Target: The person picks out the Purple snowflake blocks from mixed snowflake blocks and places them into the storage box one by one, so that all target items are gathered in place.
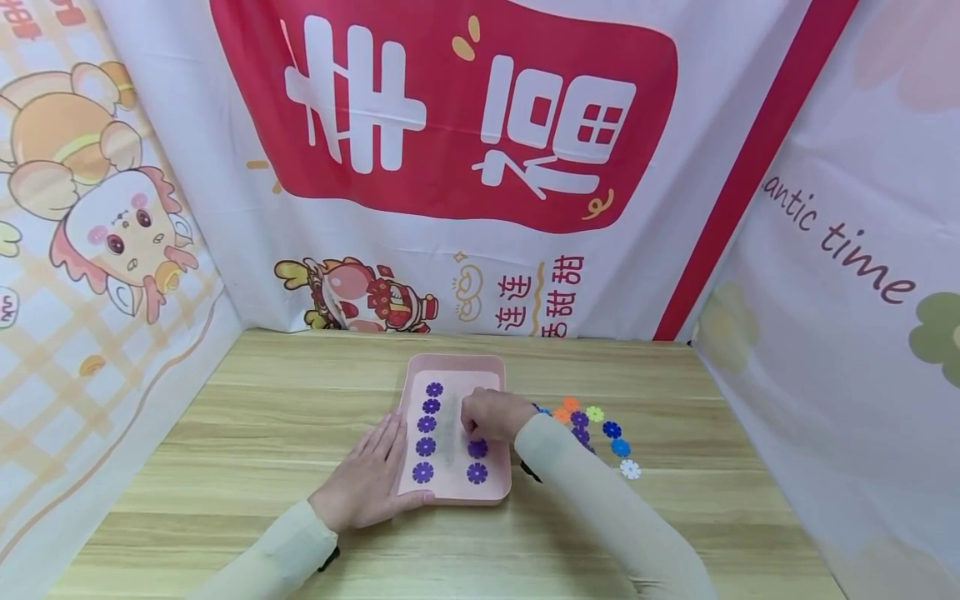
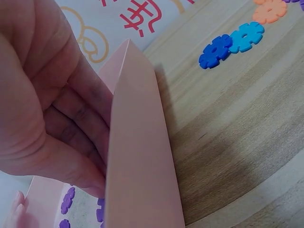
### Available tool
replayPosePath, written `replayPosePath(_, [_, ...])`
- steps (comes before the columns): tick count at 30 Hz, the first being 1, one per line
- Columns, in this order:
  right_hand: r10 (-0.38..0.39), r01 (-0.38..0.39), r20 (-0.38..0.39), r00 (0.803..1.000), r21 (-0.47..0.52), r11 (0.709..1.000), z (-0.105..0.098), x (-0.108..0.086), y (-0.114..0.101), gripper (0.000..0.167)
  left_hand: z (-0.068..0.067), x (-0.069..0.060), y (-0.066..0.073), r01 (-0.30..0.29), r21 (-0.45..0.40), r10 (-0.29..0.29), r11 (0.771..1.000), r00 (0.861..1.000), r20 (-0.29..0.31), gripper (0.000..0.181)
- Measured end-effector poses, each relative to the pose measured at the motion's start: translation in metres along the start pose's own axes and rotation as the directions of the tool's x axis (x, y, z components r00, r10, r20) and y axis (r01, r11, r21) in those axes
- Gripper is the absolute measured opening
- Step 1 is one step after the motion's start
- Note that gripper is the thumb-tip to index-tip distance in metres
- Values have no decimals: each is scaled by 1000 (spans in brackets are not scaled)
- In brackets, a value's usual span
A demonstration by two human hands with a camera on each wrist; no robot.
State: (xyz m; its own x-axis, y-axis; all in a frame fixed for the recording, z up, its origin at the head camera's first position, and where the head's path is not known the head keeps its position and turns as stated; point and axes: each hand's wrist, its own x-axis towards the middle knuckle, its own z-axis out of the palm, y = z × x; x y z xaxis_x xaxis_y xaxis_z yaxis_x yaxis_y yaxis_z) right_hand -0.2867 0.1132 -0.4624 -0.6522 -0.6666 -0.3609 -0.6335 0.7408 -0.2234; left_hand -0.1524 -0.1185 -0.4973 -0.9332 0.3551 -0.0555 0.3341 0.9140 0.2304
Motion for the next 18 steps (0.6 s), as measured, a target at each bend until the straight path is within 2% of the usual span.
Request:
replayPosePath(5, [-19,19,-8,1000,-20,1000,-1,-1,1,8,1,-1,0,-7,-9,7,1000,1000,-3,118])
replayPosePath(9, [-33,33,-26,999,4,999,-6,-4,1,9,-2,-1,0,0,5,0,1000,1000,7,119])
replayPosePath(13, [-53,53,-54,997,-1,999,-15,-10,4,10,-3,-2,1,-1,19,1,1000,1000,2,119])
replayPosePath(18, [-36,33,-72,997,-35,999,-31,-24,11,9,-4,0,2,1,14,-1,1000,1000,-3,120])
